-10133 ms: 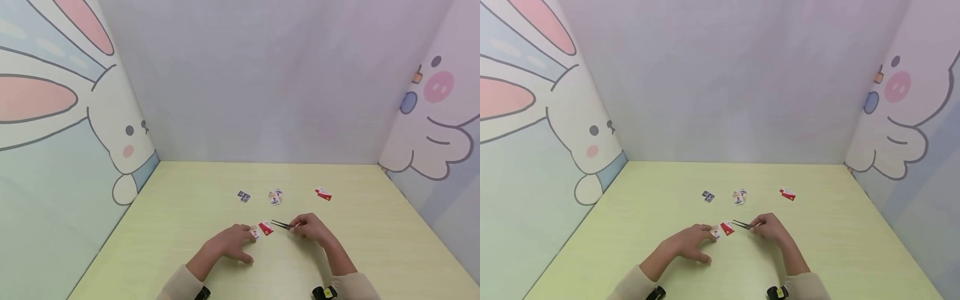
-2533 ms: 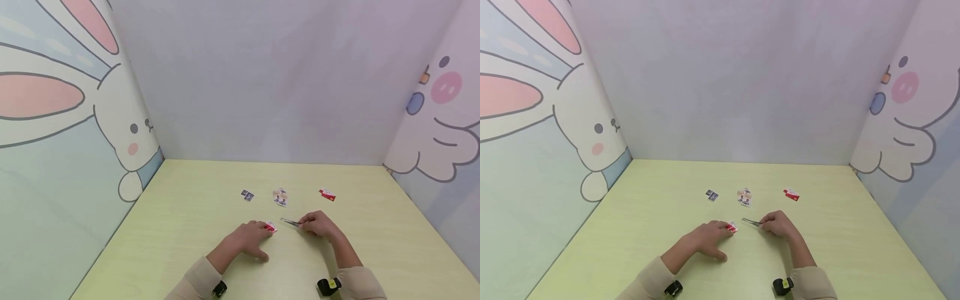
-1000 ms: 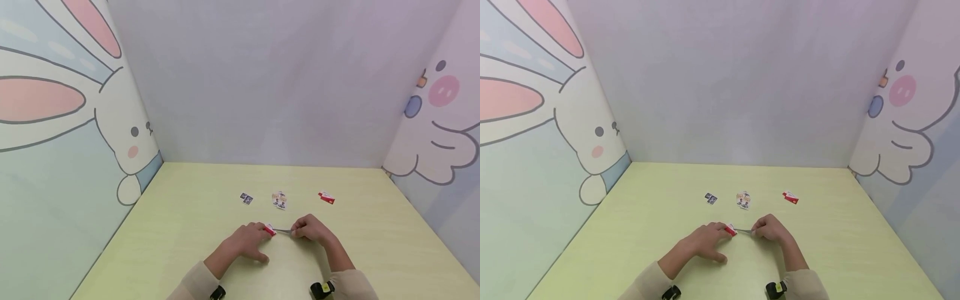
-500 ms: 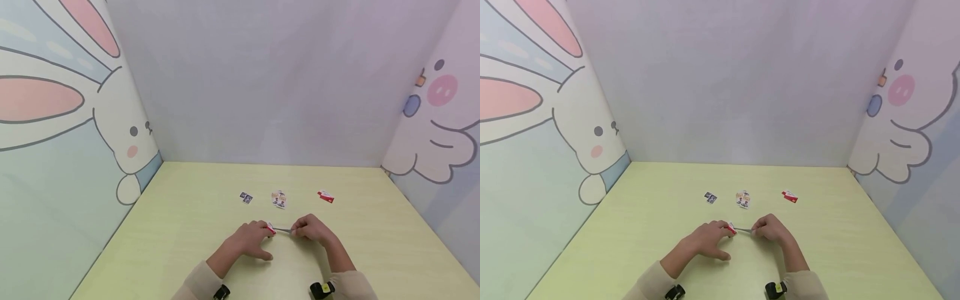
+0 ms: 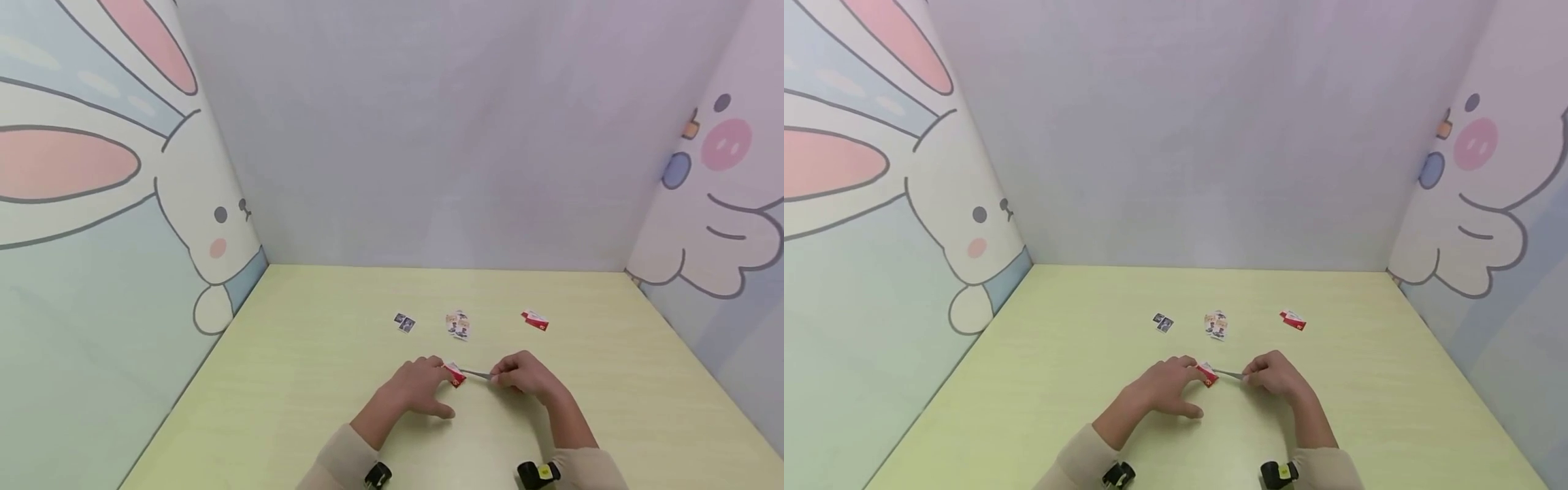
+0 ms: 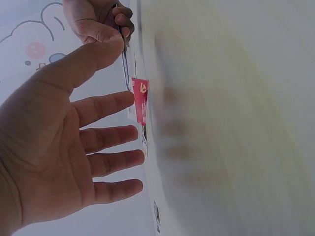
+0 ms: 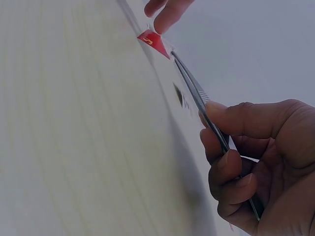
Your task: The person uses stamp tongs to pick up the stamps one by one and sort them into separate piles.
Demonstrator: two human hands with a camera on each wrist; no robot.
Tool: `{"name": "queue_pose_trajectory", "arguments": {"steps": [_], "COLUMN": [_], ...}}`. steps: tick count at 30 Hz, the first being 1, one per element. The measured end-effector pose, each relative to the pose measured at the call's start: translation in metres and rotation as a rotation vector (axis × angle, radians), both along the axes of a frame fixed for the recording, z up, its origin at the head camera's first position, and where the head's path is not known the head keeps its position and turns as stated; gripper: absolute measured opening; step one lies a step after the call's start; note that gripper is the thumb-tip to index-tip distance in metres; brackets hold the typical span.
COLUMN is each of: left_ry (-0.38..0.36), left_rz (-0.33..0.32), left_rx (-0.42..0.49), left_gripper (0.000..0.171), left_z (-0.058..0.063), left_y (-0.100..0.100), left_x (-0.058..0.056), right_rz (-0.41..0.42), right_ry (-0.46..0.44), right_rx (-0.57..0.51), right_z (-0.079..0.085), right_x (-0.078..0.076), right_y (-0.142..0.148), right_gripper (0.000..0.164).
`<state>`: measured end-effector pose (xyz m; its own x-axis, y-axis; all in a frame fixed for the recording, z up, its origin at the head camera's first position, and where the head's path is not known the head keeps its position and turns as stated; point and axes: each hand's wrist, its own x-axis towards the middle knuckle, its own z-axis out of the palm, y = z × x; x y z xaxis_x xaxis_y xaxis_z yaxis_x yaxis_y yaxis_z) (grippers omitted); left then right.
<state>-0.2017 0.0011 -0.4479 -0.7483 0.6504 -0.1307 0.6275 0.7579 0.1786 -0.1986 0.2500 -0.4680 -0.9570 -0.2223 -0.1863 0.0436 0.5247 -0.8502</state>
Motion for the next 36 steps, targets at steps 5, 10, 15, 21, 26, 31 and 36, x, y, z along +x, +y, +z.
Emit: {"name": "queue_pose_trajectory", "arguments": {"steps": [5, 10, 15, 21, 26, 31, 36], "left_ry": [0.007, 0.018, 0.019, -0.006, -0.021, -0.011, -0.013], "left_rz": [0.003, -0.021, -0.015, -0.024, -0.055, -0.094, -0.095], "left_rx": [-0.011, -0.007, -0.024, -0.032, -0.038, -0.076, -0.107], "left_gripper": [0.054, 0.053, 0.054, 0.052, 0.055, 0.057, 0.059], "left_z": [0.001, -0.002, -0.003, 0.001, 0.001, -0.001, -0.004], "left_y": [0.004, 0.008, 0.010, 0.009, 0.010, 0.013, 0.016], "left_x": [-0.002, -0.005, -0.006, -0.003, -0.001, 0.001, 0.002], "right_rz": [-0.011, -0.042, -0.037, -0.027, -0.014, -0.003, 0.006], "right_ry": [0.014, 0.016, 0.001, -0.004, -0.007, -0.008, -0.022], "right_rx": [0.006, 0.014, 0.013, 0.016, 0.022, 0.025, 0.033], "right_z": [0.001, 0.001, 0.000, 0.002, 0.000, -0.001, -0.001], "right_x": [0.001, 0.002, 0.001, -0.001, -0.004, -0.004, -0.003], "right_y": [0.008, 0.015, 0.018, 0.020, 0.022, 0.023, 0.023], "right_gripper": [0.011, 0.011, 0.010, 0.010, 0.010, 0.011, 0.011]}}
